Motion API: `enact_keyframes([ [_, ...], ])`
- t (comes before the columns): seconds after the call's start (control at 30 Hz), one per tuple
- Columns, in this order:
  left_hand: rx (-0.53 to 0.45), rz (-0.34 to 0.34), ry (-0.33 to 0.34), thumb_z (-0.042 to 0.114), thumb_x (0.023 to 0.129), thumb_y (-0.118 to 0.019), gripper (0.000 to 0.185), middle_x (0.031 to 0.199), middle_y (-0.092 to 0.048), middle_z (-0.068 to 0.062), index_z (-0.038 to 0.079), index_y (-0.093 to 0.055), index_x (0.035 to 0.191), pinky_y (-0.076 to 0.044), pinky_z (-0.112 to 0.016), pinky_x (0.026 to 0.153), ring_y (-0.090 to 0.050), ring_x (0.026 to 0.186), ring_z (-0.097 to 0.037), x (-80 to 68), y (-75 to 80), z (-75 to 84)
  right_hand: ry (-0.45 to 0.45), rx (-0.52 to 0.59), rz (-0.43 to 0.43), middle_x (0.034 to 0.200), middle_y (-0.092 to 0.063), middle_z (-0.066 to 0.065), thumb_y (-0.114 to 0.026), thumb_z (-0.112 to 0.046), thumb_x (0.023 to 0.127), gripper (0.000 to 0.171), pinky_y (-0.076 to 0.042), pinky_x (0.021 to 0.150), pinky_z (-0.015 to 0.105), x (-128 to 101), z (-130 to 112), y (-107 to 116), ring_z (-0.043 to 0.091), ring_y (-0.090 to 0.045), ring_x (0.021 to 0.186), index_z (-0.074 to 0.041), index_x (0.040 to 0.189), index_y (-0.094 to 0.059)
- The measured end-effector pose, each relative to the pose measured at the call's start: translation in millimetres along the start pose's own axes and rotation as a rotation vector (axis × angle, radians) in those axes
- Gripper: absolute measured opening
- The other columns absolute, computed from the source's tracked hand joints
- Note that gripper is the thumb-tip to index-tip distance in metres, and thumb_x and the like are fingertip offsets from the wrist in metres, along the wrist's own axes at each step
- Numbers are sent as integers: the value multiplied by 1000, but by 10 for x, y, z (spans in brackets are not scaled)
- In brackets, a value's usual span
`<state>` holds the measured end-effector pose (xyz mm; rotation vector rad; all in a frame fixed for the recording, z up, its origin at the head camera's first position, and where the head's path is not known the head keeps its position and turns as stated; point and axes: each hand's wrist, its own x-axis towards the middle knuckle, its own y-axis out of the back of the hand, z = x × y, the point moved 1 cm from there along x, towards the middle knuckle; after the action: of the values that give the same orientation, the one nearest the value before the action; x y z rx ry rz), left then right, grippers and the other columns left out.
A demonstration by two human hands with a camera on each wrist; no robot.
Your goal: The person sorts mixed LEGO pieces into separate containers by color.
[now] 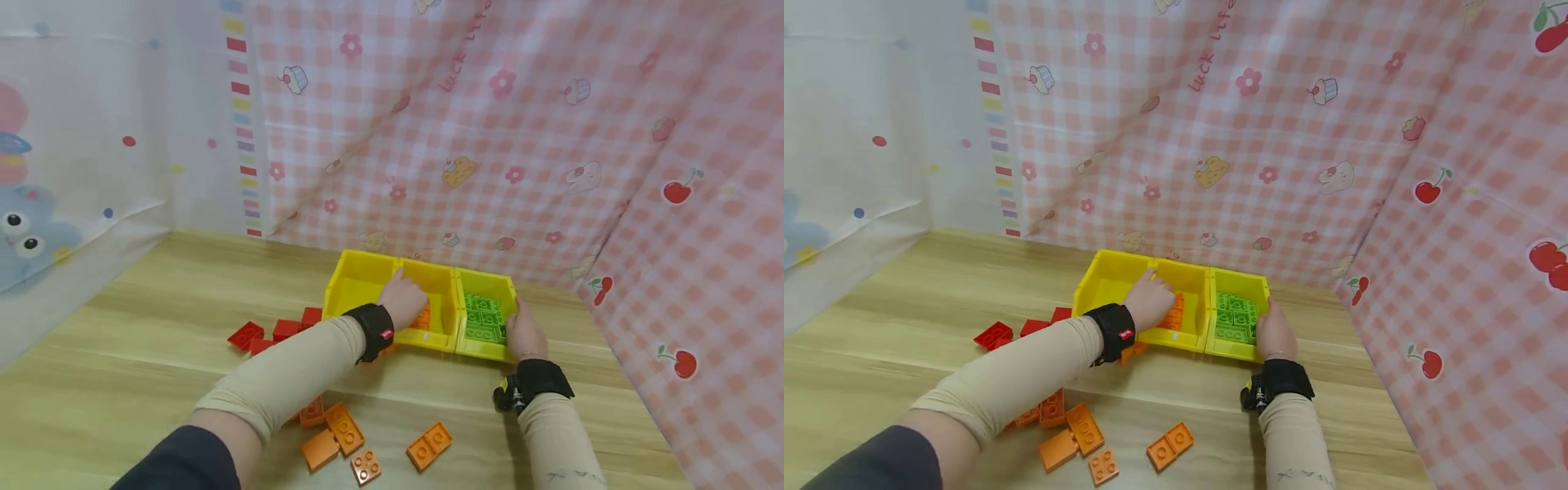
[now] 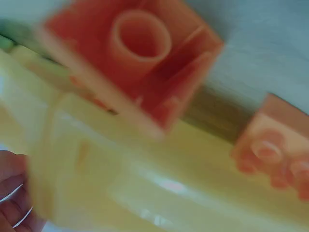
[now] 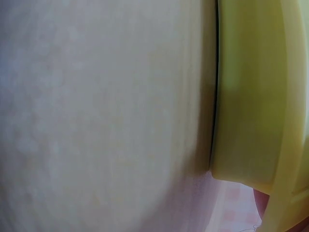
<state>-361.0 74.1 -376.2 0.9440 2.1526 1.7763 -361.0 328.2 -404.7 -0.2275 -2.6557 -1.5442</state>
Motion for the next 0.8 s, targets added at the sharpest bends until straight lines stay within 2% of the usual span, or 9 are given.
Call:
enact_keyframes([
  [0.13,45,66,-124,14,89,-61,16,90,-67,3,20,-73,81,-32,-45,99,-60,89,-18,-258,207,12,-19,5,-2,141,-33,27,-29,-11,99,50,-31,98,54,10,10,58,43,-38,124,2,146,-18],
  [0.2,77,110,-192,16,88,-62,15,85,-66,5,22,-72,78,-36,-41,92,-59,82,-16,-434,251,12,-26,2,-4,142,-32,28,-28,-11,99,50,-30,99,54,12,19,77,43,-37,124,3,146,-17],
  [0.3,50,157,-291,19,86,-64,13,79,-63,8,22,-72,76,-37,-37,84,-57,75,-12,-753,292,7,-28,-5,-3,141,-32,28,-28,-11,99,50,-30,99,54,22,43,76,43,-37,125,3,146,-17],
  [0.37,12,121,-369,22,84,-66,8,80,-62,9,22,-73,80,-37,-36,84,-56,77,-11,-971,297,-4,-29,-6,-4,141,-33,28,-29,-10,99,50,-30,99,54,20,47,62,43,-37,125,3,146,-18],
  [0.43,-38,42,-448,27,85,-67,7,82,-62,10,23,-73,86,-36,-35,87,-56,80,-10,-1184,320,-20,-31,-4,-11,141,-33,28,-29,-11,99,50,-30,99,54,20,44,41,43,-37,124,3,146,-18],
  [0.53,-40,-67,-551,32,85,-68,14,86,-62,10,24,-73,95,-38,-33,87,-55,83,-8,-1447,349,-57,-39,0,-22,142,-32,28,-29,-11,99,50,-30,99,54,12,29,22,43,-37,125,3,146,-17],
  [0.57,-32,-84,-574,33,85,-68,14,86,-62,10,25,-73,95,-38,-32,87,-54,83,-8,-1519,362,-74,-42,2,-25,142,-32,28,-29,-11,100,51,-30,99,54,10,23,19,43,-36,125,3,146,-16],
  [0.67,-25,-114,-594,29,85,-68,12,86,-62,10,25,-73,95,-40,-34,88,-54,83,-9,-1688,396,-122,-50,6,-35,143,-30,27,-28,-11,100,51,-29,100,54,5,-2,17,42,-35,126,2,147,-14],
  [0.8,-70,-180,-579,28,86,-68,14,89,-61,10,24,-72,99,-41,-31,88,-53,85,-9,-1825,406,-167,-54,12,-44,143,-30,27,-28,-12,100,51,-29,100,55,0,-52,4,42,-35,126,1,147,-14],
])
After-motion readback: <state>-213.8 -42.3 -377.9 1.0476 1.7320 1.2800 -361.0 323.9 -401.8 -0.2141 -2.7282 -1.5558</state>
